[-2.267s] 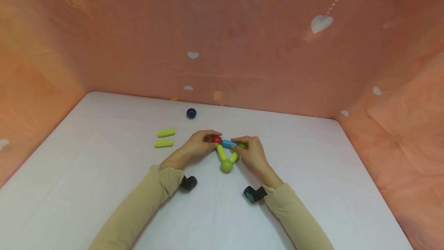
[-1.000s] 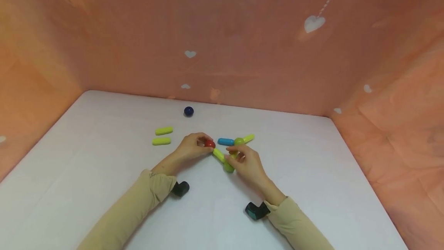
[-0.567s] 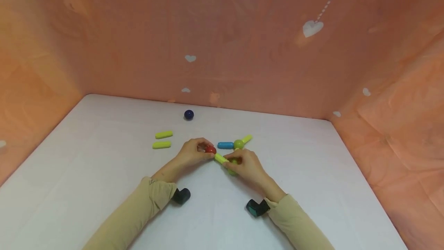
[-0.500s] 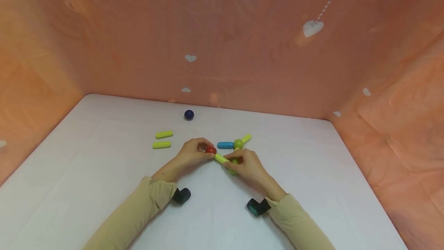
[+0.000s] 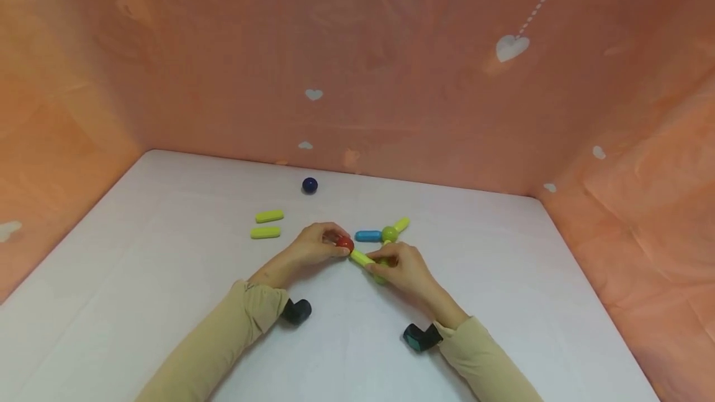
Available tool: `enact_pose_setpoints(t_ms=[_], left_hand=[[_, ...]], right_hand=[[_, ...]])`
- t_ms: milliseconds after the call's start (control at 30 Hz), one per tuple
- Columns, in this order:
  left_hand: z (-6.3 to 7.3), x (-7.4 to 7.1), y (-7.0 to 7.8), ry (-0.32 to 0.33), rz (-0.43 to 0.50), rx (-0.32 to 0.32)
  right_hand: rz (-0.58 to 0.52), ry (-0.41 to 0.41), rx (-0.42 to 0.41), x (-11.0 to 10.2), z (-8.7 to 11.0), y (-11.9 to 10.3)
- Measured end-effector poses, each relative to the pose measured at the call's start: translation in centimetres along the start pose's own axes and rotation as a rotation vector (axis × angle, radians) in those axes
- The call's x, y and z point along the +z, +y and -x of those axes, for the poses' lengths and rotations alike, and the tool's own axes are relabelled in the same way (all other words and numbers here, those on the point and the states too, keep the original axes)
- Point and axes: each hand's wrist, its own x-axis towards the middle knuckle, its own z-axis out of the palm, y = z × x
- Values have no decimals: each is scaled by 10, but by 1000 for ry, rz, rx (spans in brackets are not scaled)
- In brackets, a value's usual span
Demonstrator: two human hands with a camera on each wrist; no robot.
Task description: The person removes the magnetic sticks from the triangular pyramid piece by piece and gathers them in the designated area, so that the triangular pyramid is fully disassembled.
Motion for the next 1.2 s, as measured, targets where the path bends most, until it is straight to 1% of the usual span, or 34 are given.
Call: enact_pose_setpoints(t_ms=[100, 233, 333, 400, 533, 633, 733, 800, 900, 1067, 1200], left_hand=[[-1, -1, -1, 2, 28, -38], [-2, -2, -5, 5, 59, -86], [-3, -1, -7, 17, 77, -86], [-4, 0, -7, 38, 87, -92], [-12, 2, -3, 81, 127, -107], [-19, 1, 0, 105, 169, -127], [-25, -1, 1, 133, 181, -143], [-29, -1, 2, 159, 185, -145], [-36, -1, 5, 216, 207, -156], [-49, 0, 11, 310, 277, -170], [-58, 1, 19, 368, 304, -168]], right_hand=[[13, 4, 10, -4, 7, 6], [-17, 2, 27, -6, 14, 15], [-38, -12, 6, -7, 15, 19], [-38, -24, -24, -7, 15, 20], [-44, -46, -77, -9, 14, 20], [-57, -77, -95, -12, 16, 22], [-53, -111, -117, -14, 19, 24], [-50, -129, -133, -14, 21, 27], [-51, -149, -159, -15, 22, 28], [-64, -172, -163, -16, 21, 29], [-70, -177, -165, -16, 19, 29]])
